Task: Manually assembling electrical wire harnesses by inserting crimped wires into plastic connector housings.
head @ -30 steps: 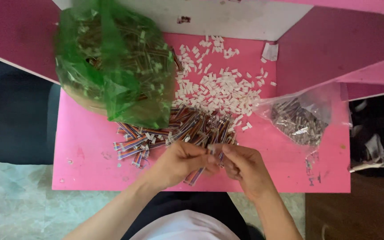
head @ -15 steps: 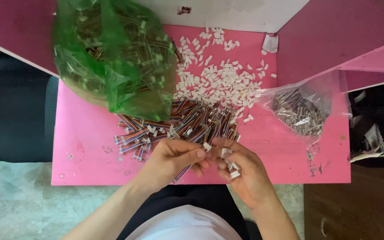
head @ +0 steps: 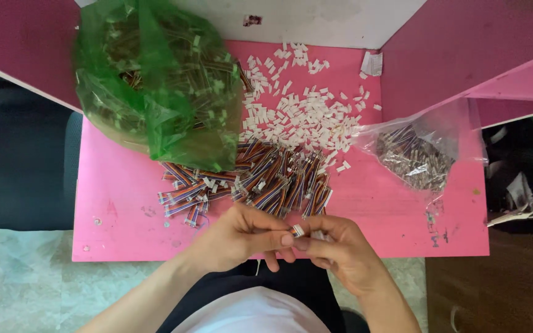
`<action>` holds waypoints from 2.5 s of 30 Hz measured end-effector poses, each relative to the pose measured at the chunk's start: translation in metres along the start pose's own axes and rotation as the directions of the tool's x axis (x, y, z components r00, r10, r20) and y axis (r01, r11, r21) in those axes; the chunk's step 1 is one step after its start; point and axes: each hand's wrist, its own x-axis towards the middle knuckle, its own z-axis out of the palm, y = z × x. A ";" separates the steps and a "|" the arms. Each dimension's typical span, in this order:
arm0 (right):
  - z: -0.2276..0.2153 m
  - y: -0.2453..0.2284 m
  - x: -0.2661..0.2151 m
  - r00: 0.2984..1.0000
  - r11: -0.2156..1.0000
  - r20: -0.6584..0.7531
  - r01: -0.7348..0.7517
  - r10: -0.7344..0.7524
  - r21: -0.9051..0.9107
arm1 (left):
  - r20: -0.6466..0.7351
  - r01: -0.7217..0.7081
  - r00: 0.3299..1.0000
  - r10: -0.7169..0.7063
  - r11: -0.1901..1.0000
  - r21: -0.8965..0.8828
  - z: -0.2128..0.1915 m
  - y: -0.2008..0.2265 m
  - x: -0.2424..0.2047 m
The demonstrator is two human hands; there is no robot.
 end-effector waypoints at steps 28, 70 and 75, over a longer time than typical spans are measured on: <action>-0.002 -0.008 -0.021 0.997 0.968 -0.057 -0.032 0.048 0.251 | 0.011 0.275 0.960 -0.280 0.949 0.155 0.015 0.024 0.009; 0.024 0.021 0.015 0.962 0.994 -0.268 0.025 -0.051 -0.103 | -0.175 0.052 0.979 0.108 0.695 0.717 -0.021 -0.014 -0.008; -0.046 0.047 0.041 0.895 0.989 -0.442 0.003 0.063 0.146 | -0.555 0.554 0.790 0.262 0.084 0.828 -0.147 -0.037 -0.013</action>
